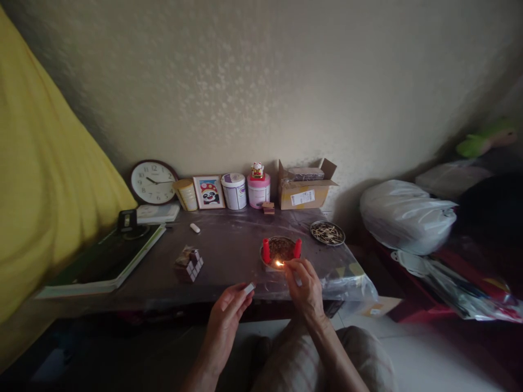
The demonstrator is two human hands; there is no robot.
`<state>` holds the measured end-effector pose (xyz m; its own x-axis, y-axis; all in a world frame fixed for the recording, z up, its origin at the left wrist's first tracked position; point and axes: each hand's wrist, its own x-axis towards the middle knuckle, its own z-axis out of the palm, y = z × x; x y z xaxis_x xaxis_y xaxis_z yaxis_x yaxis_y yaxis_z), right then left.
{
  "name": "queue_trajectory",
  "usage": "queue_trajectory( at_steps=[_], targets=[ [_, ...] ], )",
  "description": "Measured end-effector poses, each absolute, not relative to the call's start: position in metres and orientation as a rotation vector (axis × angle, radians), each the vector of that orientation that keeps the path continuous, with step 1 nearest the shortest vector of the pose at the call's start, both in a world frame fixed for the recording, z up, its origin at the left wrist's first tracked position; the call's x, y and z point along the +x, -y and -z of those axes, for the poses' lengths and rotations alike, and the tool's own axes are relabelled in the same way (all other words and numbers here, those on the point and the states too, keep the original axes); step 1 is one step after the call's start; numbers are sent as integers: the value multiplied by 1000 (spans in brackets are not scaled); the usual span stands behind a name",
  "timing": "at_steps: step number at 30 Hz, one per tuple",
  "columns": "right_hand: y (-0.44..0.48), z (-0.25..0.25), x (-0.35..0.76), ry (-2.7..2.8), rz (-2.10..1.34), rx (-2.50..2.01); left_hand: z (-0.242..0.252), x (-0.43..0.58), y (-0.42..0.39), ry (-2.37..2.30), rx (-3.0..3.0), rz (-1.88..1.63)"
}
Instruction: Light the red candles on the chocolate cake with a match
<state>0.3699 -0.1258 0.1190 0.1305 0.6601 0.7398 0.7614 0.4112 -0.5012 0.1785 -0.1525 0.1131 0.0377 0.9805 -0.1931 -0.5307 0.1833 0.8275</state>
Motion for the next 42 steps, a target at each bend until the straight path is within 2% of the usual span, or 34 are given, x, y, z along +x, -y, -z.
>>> queue_trajectory(
  at_steps=[17,34,42],
  targets=[
    [117,-142,365,1430,-124,-1256,-106,175,150,-883,620,-1282],
    [100,-136,363,1170,-446,-1255,-102,171,149,-879,617,-1294],
    [97,-148,362,1118,-522,-1216,-101,170,151,-882,608,-1290]
  ],
)
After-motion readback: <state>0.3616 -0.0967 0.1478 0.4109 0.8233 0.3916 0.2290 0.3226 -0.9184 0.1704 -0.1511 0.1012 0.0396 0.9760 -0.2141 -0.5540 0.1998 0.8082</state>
